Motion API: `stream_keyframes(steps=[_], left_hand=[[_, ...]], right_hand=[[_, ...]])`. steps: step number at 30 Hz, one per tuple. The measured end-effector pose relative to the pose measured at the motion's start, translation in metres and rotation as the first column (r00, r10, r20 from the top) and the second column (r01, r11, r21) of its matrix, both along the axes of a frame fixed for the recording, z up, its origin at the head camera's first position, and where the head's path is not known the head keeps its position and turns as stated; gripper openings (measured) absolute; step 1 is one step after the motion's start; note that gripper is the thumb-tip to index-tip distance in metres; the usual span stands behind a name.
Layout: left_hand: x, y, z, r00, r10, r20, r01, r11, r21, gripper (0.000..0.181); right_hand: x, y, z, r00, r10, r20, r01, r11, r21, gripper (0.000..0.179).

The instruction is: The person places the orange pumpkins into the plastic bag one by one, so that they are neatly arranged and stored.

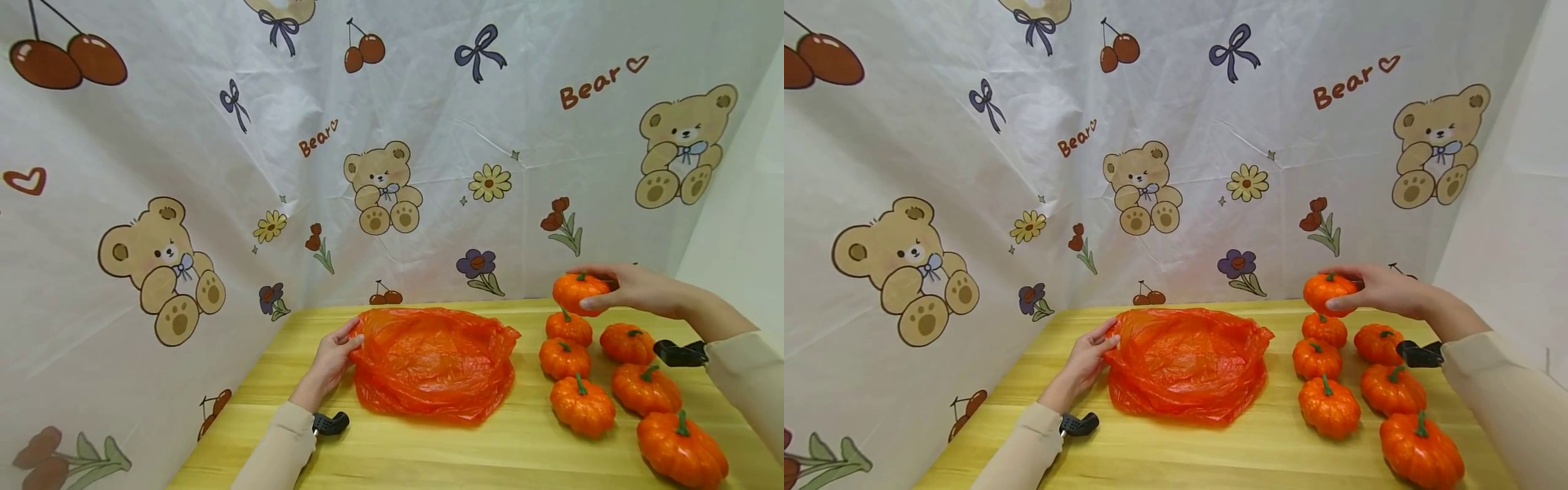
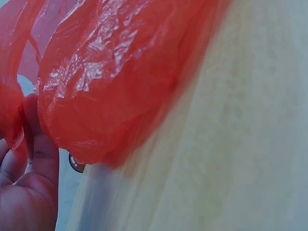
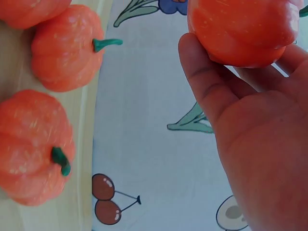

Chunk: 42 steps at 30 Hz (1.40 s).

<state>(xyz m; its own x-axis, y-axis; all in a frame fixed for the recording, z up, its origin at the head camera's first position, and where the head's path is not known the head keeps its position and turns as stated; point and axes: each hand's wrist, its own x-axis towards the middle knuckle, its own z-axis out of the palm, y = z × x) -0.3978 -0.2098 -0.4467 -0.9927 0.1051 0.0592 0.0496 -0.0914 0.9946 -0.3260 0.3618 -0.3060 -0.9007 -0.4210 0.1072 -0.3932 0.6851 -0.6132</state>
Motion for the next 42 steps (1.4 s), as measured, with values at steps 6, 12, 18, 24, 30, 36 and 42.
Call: stream_keyframes(steps=[6,12,18,24,30,36,42], left_hand=[[-0.001,0.001,-0.001,1.0,0.002,0.006,-0.002,1.0,0.008,0.057],[-0.003,0.003,-0.001,1.0,-0.012,-0.005,0.012,1.0,0.013,0.058],[-0.004,0.005,0.001,1.0,-0.015,-0.009,0.015,1.0,0.017,0.06],[-0.003,0.007,0.003,1.0,-0.012,-0.01,0.012,1.0,0.014,0.059],[-0.002,0.007,0.001,1.0,-0.023,-0.002,0.023,1.0,0.018,0.058],[-0.002,0.005,-0.002,1.0,-0.022,-0.007,0.022,0.999,0.027,0.059],[-0.001,0.001,-0.003,1.0,-0.02,0.0,0.02,0.999,0.028,0.058]], right_hand=[[-0.009,-0.016,0.003,0.998,0.038,0.057,-0.036,0.998,-0.042,0.062],[-0.023,-0.039,0.006,0.994,0.086,0.068,-0.081,0.994,-0.071,0.062],[-0.037,-0.058,0.008,0.993,0.084,0.084,-0.078,0.994,-0.078,0.063],[-0.049,-0.076,0.004,0.992,0.091,0.083,-0.084,0.993,-0.087,0.065],[-0.055,-0.092,-0.002,0.987,0.119,0.112,-0.104,0.986,-0.134,0.066],[-0.059,-0.114,-0.003,0.985,0.126,0.118,-0.108,0.983,-0.149,0.066],[-0.063,-0.136,-0.003,0.982,0.149,0.112,-0.131,0.98,-0.153,0.067]])
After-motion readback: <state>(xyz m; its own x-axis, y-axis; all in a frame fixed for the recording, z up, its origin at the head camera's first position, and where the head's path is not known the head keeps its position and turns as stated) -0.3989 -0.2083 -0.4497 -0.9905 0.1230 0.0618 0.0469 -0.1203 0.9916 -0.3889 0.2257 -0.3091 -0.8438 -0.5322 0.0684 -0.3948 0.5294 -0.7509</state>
